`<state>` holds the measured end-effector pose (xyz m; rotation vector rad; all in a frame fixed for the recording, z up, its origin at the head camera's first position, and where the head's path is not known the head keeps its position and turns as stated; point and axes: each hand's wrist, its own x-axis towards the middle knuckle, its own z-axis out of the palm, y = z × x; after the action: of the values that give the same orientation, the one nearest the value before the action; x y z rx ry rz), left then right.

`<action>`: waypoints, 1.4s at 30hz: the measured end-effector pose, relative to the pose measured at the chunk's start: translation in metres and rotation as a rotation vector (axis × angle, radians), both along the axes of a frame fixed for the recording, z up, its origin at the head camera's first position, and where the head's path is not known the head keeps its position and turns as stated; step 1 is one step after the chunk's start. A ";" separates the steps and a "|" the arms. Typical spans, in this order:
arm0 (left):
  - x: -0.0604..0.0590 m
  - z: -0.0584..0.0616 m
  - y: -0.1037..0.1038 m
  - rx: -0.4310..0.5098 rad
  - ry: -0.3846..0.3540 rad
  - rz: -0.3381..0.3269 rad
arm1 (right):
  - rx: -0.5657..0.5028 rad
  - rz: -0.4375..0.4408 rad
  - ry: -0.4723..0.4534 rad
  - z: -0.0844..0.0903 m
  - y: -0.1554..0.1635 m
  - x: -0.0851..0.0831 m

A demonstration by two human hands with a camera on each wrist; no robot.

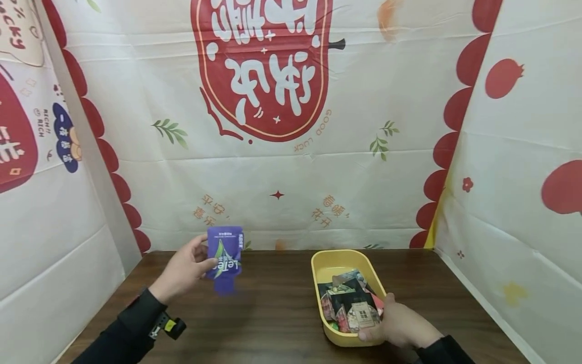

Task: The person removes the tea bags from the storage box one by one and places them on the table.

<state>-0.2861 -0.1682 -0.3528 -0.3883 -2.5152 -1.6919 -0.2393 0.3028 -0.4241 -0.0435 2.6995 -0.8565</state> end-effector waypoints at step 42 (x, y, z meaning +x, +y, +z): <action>-0.087 -0.081 -0.176 -0.142 -0.122 0.393 | 0.001 -0.054 -0.207 -0.017 0.006 -0.011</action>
<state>-0.3729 -0.3443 -0.4338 0.1984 -2.5834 -1.4304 -0.2499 0.3092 -0.4413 0.1127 2.5176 -0.8271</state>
